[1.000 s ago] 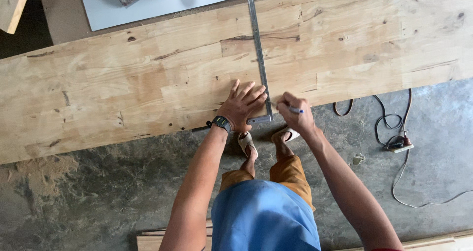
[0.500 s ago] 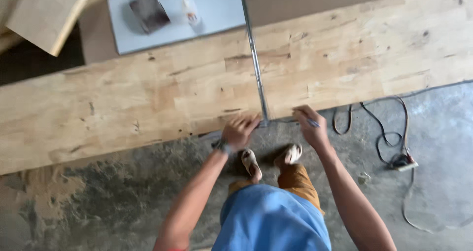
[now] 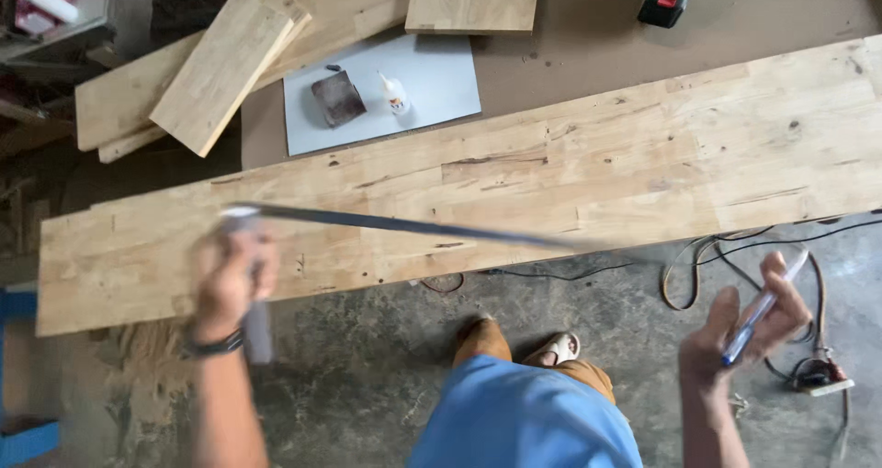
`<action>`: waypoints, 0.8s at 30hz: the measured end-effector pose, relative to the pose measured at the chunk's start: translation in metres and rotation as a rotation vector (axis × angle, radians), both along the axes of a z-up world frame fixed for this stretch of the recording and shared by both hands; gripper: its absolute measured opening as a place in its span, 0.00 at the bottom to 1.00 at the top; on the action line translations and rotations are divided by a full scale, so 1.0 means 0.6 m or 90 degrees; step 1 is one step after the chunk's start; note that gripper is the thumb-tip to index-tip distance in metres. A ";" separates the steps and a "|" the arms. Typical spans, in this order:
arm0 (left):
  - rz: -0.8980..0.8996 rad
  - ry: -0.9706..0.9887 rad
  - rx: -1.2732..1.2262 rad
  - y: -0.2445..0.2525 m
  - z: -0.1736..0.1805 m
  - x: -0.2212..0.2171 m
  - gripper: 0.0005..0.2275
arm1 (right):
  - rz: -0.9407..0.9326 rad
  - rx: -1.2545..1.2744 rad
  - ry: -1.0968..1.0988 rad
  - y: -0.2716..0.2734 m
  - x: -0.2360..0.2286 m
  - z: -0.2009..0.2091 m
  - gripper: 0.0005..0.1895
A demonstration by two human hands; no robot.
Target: The person uses a metal ruler and a pen to draw straight lines on a large wooden board. They repeatedly reposition the ruler along the length of the board to create a series of parallel markings.
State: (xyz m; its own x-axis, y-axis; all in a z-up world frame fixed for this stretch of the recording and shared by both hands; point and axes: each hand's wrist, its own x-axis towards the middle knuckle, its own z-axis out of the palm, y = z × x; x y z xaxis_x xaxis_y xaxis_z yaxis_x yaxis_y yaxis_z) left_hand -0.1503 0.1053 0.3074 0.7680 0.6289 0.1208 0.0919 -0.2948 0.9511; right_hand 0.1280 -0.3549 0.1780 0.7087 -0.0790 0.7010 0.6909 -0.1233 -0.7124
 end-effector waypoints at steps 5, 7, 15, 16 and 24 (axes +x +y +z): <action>-0.202 0.151 -0.238 0.019 -0.088 0.217 0.17 | 0.243 -0.517 0.647 -0.003 0.006 -0.119 0.14; -0.245 0.248 -0.216 0.060 -0.175 0.312 0.22 | 0.255 -0.446 0.706 0.002 -0.050 -0.213 0.10; -0.229 0.356 0.308 0.175 -0.554 0.597 0.10 | -0.002 -0.307 0.920 0.183 -0.187 -0.311 0.05; -0.223 0.337 0.357 0.187 -0.596 0.611 0.13 | -0.008 -0.286 0.964 0.213 -0.186 -0.295 0.07; -0.309 0.299 0.408 0.212 -0.644 0.629 0.16 | -0.066 0.009 1.046 0.205 -0.245 -0.344 0.11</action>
